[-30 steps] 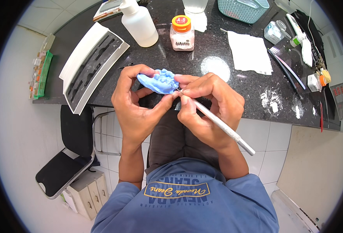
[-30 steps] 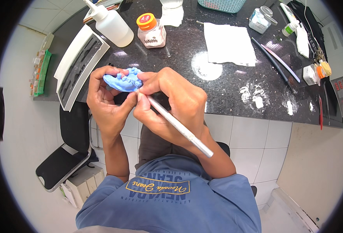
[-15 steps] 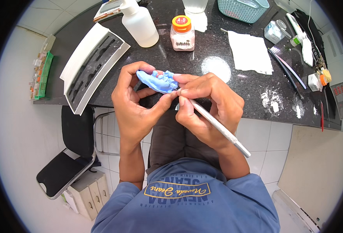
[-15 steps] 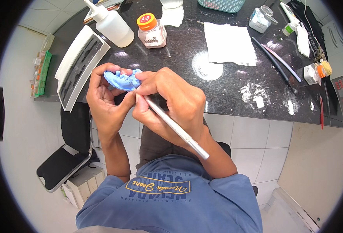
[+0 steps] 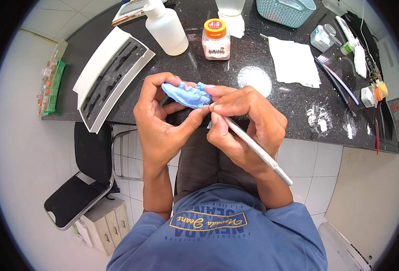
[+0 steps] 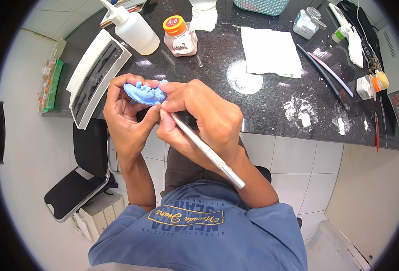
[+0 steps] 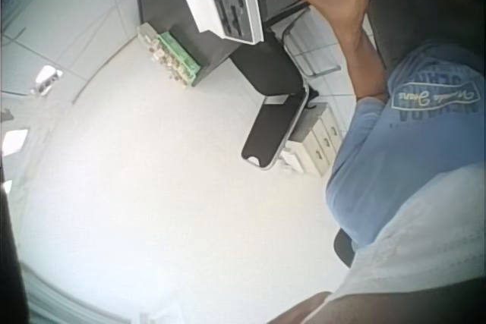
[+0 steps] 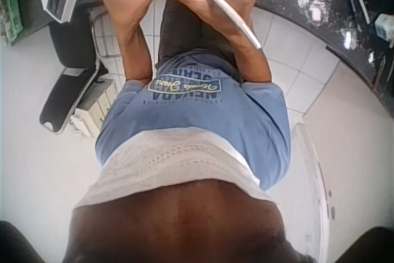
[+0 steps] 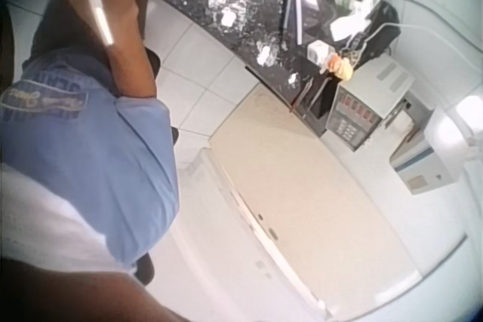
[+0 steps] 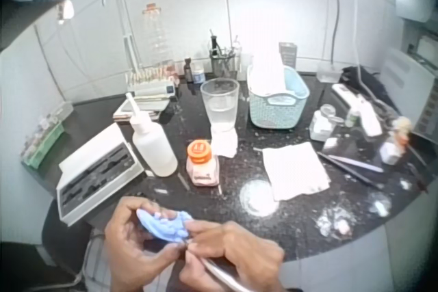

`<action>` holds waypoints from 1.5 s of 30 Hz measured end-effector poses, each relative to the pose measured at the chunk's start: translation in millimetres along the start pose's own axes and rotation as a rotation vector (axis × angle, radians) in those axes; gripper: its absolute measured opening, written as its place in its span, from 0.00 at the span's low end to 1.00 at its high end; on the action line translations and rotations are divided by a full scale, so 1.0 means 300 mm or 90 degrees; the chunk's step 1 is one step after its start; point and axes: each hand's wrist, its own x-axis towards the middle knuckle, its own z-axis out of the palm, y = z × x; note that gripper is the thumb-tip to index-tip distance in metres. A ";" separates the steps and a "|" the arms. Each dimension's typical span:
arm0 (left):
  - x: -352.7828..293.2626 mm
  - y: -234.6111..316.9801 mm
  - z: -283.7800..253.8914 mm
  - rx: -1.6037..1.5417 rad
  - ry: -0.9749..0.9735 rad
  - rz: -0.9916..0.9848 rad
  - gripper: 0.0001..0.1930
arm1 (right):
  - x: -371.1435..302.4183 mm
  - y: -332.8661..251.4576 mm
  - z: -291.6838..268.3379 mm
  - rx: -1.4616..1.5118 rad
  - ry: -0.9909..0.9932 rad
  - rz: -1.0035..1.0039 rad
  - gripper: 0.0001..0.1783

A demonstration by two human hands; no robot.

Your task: The person cleans and scrapes excess material from a yellow dental model using a dental tool, then uses a toothbrush to brush the blue impression mold.

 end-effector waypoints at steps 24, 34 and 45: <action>-0.017 -0.018 -0.013 0.016 0.006 -0.011 0.31 | -0.015 0.016 0.005 -0.036 0.048 -0.059 0.11; -0.016 -0.017 0.013 0.028 0.045 0.101 0.38 | -0.069 -0.107 -0.486 -0.296 0.140 -0.131 0.13; -0.216 0.058 -0.042 -0.131 0.127 0.071 0.47 | -0.174 0.118 -1.512 -0.990 0.144 0.382 0.19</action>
